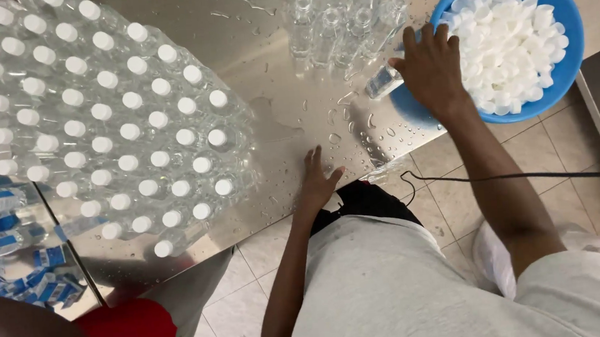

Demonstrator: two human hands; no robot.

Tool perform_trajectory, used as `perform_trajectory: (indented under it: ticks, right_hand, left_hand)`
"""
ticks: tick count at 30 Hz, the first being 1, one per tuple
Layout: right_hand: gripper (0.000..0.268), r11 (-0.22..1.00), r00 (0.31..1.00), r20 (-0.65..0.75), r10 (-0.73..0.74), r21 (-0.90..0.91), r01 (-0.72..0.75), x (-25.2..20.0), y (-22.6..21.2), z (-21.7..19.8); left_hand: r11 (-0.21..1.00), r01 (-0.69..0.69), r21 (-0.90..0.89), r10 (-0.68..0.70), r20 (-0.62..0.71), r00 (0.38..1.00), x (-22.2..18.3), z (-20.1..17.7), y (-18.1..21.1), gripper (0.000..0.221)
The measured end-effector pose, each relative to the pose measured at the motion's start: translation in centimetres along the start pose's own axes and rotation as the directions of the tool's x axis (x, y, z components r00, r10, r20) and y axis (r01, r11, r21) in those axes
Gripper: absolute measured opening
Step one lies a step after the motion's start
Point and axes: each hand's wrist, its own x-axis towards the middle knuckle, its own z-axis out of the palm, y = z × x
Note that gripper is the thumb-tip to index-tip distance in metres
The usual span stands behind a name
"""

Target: The person picks up clear plastic bottles from a metal table and screws white caps onto them. The person retrieves caps from a blue basin and secures them on the bottles, then places the capped bottles back on the table.

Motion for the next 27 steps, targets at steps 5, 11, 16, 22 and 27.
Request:
perform_trajectory:
  ticks: [5, 11, 16, 22, 27]
  right_hand:
    - [0.05, 0.983, 0.982, 0.13, -0.136, 0.142, 0.118, -1.5, 1.4, 2.3]
    - [0.039, 0.775, 0.92, 0.263, -0.291, 0.628, 0.066, -4.2, -2.4, -7.9]
    - [0.05, 0.452, 0.852, 0.307, -0.424, 0.887, -0.094, -2.8, -3.8, -10.8]
    - [0.048, 0.404, 0.865, 0.314, -0.391, 0.903, -0.145, -1.0, -5.6, -5.0]
    - [0.039, 0.458, 0.818, 0.377, -0.435, 0.874, -0.159, -1.6, -7.0, -1.2]
  left_hand:
    - [0.969, -0.226, 0.098, 0.223, 0.041, 0.974, 2.1, 0.4, 1.3, 0.086]
    - [0.831, -0.556, -0.005, 0.552, -0.111, 0.826, 0.4, -2.8, 5.9, 0.106]
    - [0.794, -0.536, -0.287, 0.58, 0.094, 0.809, 0.3, -4.0, 6.1, 0.1]
    - [0.723, -0.115, -0.682, 0.248, 0.101, 0.963, 0.5, -3.4, 1.7, 0.056]
    - [0.678, 0.063, -0.732, 0.015, 0.1, 0.995, 0.5, -3.8, -0.4, 0.061]
